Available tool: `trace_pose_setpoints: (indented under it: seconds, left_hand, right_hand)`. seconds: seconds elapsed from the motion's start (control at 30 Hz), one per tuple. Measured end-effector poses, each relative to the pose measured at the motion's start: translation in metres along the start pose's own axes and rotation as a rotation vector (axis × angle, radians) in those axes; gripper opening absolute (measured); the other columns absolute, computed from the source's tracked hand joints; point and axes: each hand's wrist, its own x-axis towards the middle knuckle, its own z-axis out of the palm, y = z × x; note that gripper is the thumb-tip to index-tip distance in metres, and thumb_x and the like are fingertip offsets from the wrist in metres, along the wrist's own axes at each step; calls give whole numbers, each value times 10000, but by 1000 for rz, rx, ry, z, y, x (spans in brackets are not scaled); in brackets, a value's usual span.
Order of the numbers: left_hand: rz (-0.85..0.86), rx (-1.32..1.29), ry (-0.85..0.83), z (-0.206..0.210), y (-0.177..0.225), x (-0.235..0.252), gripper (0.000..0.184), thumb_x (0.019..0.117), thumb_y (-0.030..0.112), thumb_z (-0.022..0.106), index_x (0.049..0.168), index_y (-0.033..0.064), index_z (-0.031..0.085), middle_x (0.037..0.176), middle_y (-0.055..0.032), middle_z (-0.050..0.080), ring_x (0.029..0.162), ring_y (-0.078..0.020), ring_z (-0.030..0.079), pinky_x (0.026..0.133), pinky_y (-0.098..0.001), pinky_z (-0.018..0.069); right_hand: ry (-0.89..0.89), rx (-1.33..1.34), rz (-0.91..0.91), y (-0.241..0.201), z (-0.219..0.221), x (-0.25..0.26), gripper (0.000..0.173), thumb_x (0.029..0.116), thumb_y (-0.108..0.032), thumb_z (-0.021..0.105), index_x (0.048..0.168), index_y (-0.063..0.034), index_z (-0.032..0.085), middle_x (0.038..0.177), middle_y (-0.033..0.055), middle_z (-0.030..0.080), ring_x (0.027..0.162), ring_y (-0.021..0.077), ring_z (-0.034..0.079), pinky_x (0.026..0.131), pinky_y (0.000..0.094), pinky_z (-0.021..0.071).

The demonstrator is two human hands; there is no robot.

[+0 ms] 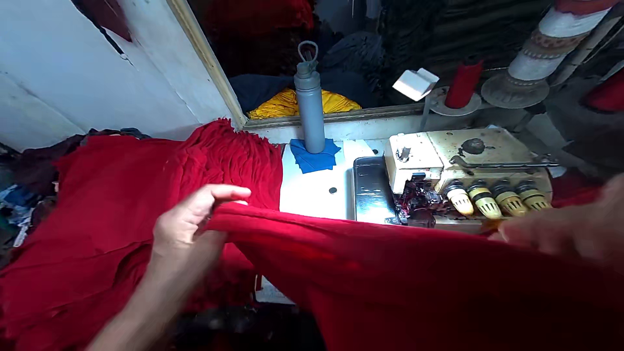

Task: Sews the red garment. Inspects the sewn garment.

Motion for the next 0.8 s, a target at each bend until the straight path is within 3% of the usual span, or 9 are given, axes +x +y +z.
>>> trace_pose_setpoints:
  seconds: [0.1, 0.17, 0.23, 0.3, 0.4, 0.5, 0.57, 0.67, 0.8]
  left_hand:
    - [-30, 272, -262, -35, -7, 15, 331, 813, -27, 723, 1108, 114, 771, 1058, -43, 753, 932, -222, 721, 798, -531, 578]
    - [12, 306, -248, -65, 2, 28, 304, 817, -97, 674, 1096, 4, 738, 1130, -171, 721, 1066, -346, 690, 927, -605, 528]
    - [76, 248, -269, -88, 13, 36, 264, 761, -27, 665, 1018, -9, 721, 1140, -143, 703, 1121, -290, 663, 981, -512, 522]
    - [84, 286, -318, -91, 19, 34, 208, 747, 71, 705, 930, 146, 769, 983, 57, 749, 915, -69, 704, 784, -339, 588]
    - [-7, 131, -106, -103, 37, 35, 200, 850, -83, 559, 899, 47, 702, 873, -2, 721, 788, -88, 677, 719, -328, 563]
    - [-128, -310, 205, -98, 52, 33, 341, 850, -77, 387, 825, 158, 633, 705, 81, 649, 600, -6, 593, 538, -177, 503]
    - [-136, -362, 124, -101, 57, 24, 250, 831, 44, 492, 882, 190, 688, 769, 86, 691, 658, -8, 636, 586, -189, 539]
    - [109, 191, -160, -103, 68, 6, 295, 916, 250, 697, 1071, -1, 723, 1011, -141, 732, 942, -232, 709, 856, -436, 558]
    - [111, 558, -21, -119, 70, 6, 148, 858, -118, 577, 945, -206, 658, 927, -352, 685, 887, -437, 687, 869, -532, 535]
  right_hand:
    - [60, -270, -79, 4, -21, 1, 136, 838, -145, 780, 930, -157, 681, 783, -87, 668, 641, 16, 620, 559, 173, 549]
    - [22, -668, -155, 9, -28, 8, 96, 872, -227, 712, 938, -181, 659, 758, -142, 615, 625, -58, 550, 534, 111, 469]
    - [-42, -900, -204, 12, -36, 18, 70, 869, -236, 645, 888, -178, 679, 696, -157, 593, 601, -103, 523, 512, 94, 436]
    - [5, -937, -199, 5, -52, 26, 75, 922, -225, 623, 916, -162, 664, 725, -153, 584, 630, -107, 515, 553, 101, 444]
    - [-4, -1044, -278, -7, -52, 38, 130, 932, -225, 599, 895, -129, 677, 726, -102, 612, 633, -49, 547, 564, 156, 465]
    - [86, -1077, -274, -17, -53, 39, 138, 987, -231, 567, 985, -145, 675, 793, -95, 609, 673, -31, 546, 600, 201, 474]
    - [146, -1093, -288, -21, -58, 42, 140, 986, -231, 556, 1006, -151, 669, 797, -94, 602, 665, -33, 533, 587, 211, 460]
    - [245, -1009, -291, -33, -61, 44, 115, 997, -192, 572, 1039, -124, 656, 817, -111, 609, 669, -72, 535, 590, 143, 468]
    - [218, -745, -290, -59, -50, 42, 100, 972, -104, 598, 1060, -133, 637, 828, -140, 662, 622, -47, 633, 499, 131, 560]
